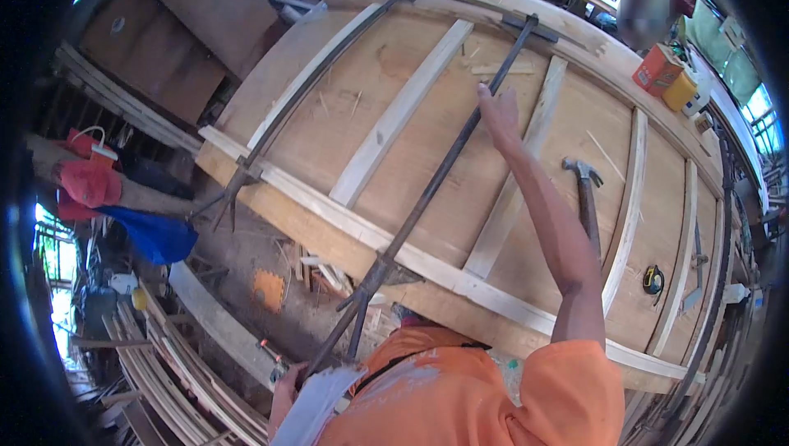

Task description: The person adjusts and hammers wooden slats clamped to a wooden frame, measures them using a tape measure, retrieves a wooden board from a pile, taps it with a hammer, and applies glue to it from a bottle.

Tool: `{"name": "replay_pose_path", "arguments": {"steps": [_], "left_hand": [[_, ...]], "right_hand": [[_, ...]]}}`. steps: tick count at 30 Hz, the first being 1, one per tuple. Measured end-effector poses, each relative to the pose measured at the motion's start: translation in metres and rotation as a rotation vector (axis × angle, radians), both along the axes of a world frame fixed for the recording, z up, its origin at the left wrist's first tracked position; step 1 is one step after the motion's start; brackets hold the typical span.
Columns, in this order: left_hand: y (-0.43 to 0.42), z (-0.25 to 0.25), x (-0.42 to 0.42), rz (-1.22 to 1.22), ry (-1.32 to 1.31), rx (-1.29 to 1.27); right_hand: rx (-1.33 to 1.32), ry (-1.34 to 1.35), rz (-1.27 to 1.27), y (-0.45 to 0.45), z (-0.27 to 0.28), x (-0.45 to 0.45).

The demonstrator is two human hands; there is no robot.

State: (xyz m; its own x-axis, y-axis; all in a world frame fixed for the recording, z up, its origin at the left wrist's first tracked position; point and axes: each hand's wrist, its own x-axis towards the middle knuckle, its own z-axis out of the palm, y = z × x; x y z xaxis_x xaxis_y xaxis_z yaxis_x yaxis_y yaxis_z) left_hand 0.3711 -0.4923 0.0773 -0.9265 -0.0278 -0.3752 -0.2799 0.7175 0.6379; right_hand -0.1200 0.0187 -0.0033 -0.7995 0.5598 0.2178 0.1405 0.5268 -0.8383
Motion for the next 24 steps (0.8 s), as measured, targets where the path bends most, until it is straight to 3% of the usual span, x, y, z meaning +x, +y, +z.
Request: {"name": "replay_pose_path", "arguments": {"steps": [1,2,4,8,11,13,16,19,21,24], "left_hand": [[-0.005,-0.007,0.008,0.014,-0.015,-0.004],[-0.008,-0.013,0.009,0.038,-0.103,-0.06],[-0.005,-0.017,0.01,0.058,-0.188,-0.109],[0.012,-0.015,0.006,0.055,-0.028,-0.202],[0.012,-0.043,0.028,0.081,0.081,-0.21],[0.012,-0.065,0.04,0.125,0.145,-0.101],[0.0,-0.073,0.061,0.143,-0.037,-0.251],[0.02,0.015,0.019,0.301,-0.068,-0.216],[0.002,0.03,0.007,0.185,0.104,-0.488],[-0.017,0.038,-0.008,0.224,0.134,-0.433]], "right_hand": [[-0.316,-0.09,0.117,-0.003,0.001,0.009],[-0.317,-0.098,0.126,-0.005,-0.004,0.009],[-0.636,-0.143,0.311,-0.004,-0.01,0.006],[-0.534,0.001,0.375,0.006,-0.025,-0.005],[-0.765,0.099,0.311,-0.016,-0.017,-0.003],[-0.728,0.117,0.342,-0.024,-0.01,-0.013],[-0.714,0.136,0.415,-0.042,-0.007,-0.022],[-0.685,0.118,0.444,-0.063,-0.003,-0.052],[-0.754,0.075,0.379,-0.074,-0.009,-0.062],[-0.85,0.082,0.362,-0.091,0.002,-0.064]]}}
